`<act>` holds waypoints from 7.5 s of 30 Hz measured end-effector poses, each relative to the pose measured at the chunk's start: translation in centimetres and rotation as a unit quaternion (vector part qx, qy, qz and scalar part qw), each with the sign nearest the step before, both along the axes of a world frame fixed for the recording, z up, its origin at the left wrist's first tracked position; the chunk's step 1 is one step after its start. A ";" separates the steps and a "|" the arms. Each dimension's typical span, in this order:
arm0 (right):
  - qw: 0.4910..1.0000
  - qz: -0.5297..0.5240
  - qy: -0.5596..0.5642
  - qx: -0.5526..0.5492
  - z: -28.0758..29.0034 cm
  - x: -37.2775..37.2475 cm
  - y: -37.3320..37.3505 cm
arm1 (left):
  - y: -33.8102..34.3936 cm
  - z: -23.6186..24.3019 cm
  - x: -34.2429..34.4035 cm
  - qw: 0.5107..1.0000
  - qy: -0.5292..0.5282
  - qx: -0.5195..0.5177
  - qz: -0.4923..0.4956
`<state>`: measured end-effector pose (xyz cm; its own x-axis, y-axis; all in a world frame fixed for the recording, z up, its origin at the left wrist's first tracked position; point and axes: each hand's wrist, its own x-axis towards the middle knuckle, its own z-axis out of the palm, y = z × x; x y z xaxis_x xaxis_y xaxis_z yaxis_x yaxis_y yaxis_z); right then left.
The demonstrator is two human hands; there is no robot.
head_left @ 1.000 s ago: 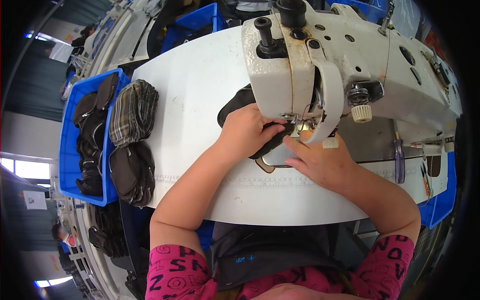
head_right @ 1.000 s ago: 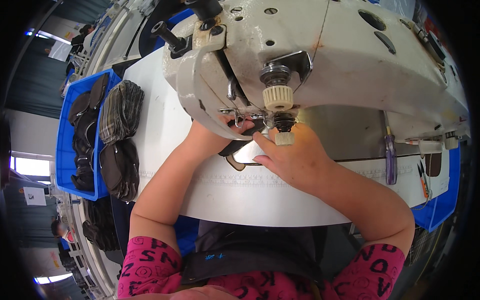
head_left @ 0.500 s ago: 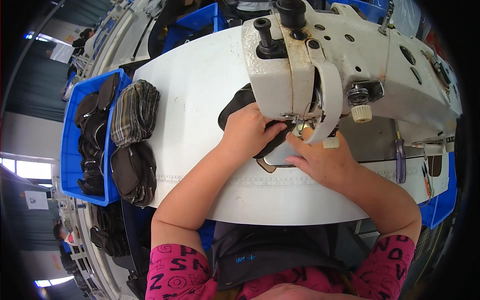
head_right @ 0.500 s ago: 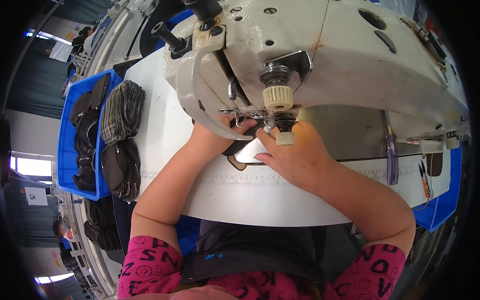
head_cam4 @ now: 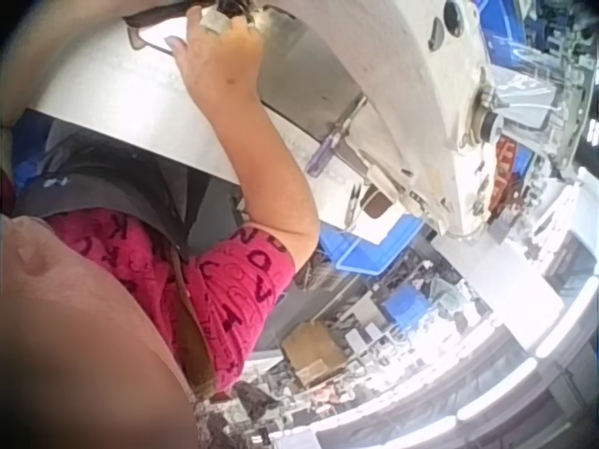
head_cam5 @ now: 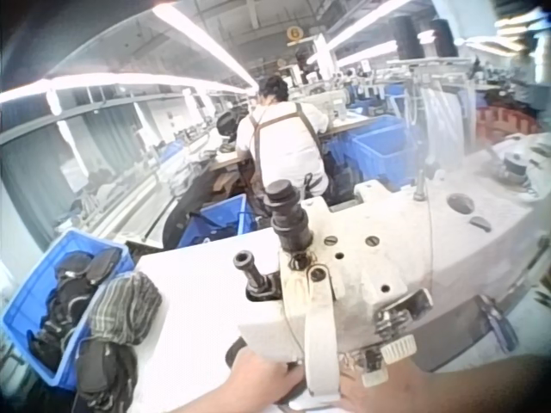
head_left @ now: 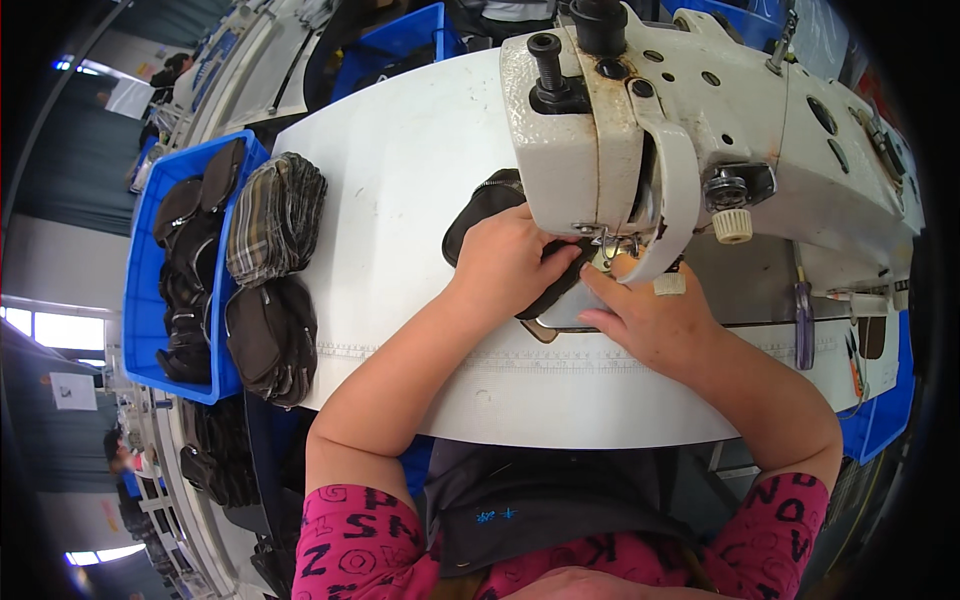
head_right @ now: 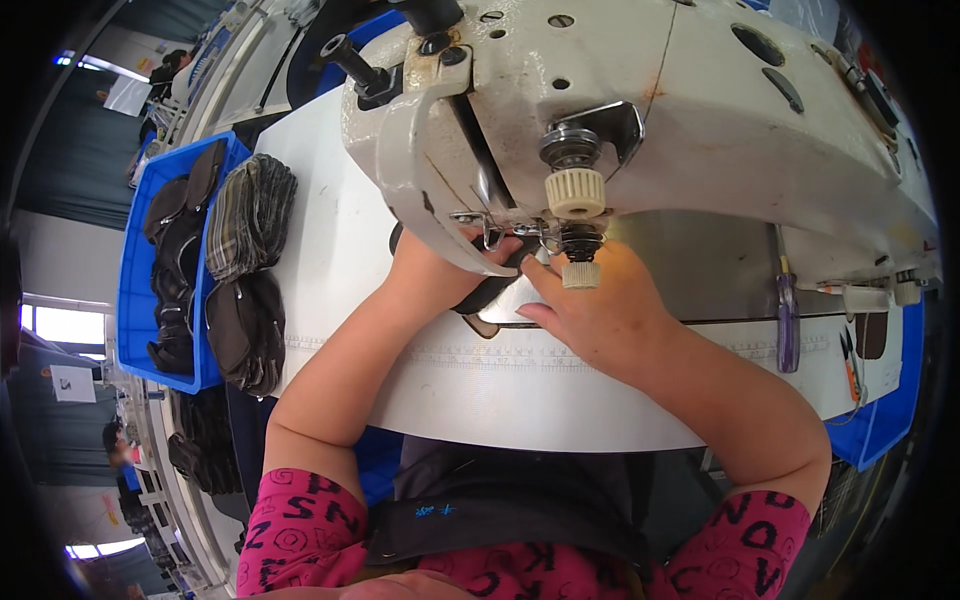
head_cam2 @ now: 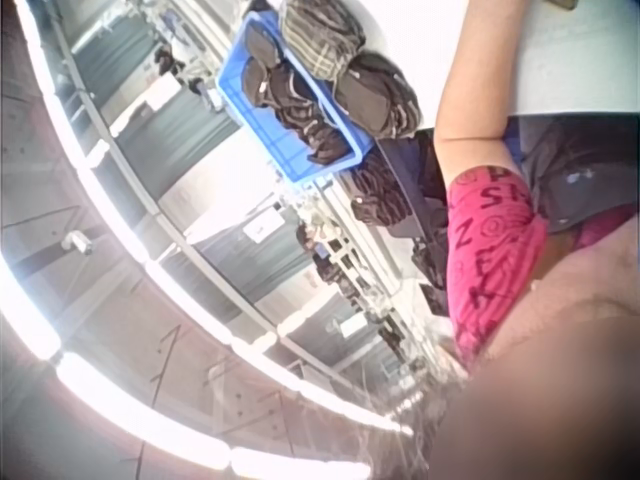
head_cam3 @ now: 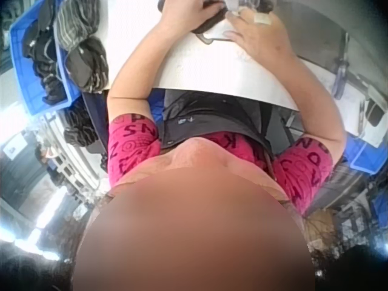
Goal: Sewing together fabric and leather components of a small bag using an industrial sewing machine.
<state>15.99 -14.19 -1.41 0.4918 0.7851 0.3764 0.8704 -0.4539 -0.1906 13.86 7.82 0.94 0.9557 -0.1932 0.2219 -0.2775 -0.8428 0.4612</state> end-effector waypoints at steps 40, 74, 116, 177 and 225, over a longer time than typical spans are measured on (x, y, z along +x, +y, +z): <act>0.998 0.052 -0.024 0.007 0.4 0.2 -0.5 | -1.0 0.0 -2.2 0.989 -0.070 0.116 -0.057; 0.999 -0.013 -0.025 0.020 -0.2 0.6 -0.6 | -0.1 4.3 -3.4 0.990 -0.010 0.098 -0.105; 0.993 0.089 -0.033 -0.068 -0.1 -2.0 -1.1 | -0.1 1.4 -3.7 0.960 -0.039 0.205 -0.185; 0.998 0.027 -0.020 -0.047 0.2 -0.4 -1.2 | 3.0 1.2 -0.7 0.973 0.114 -0.062 -0.192; 0.998 0.043 0.038 -0.018 0.2 -0.2 -0.9 | 0.7 0.6 -0.8 0.989 -0.054 0.073 -0.114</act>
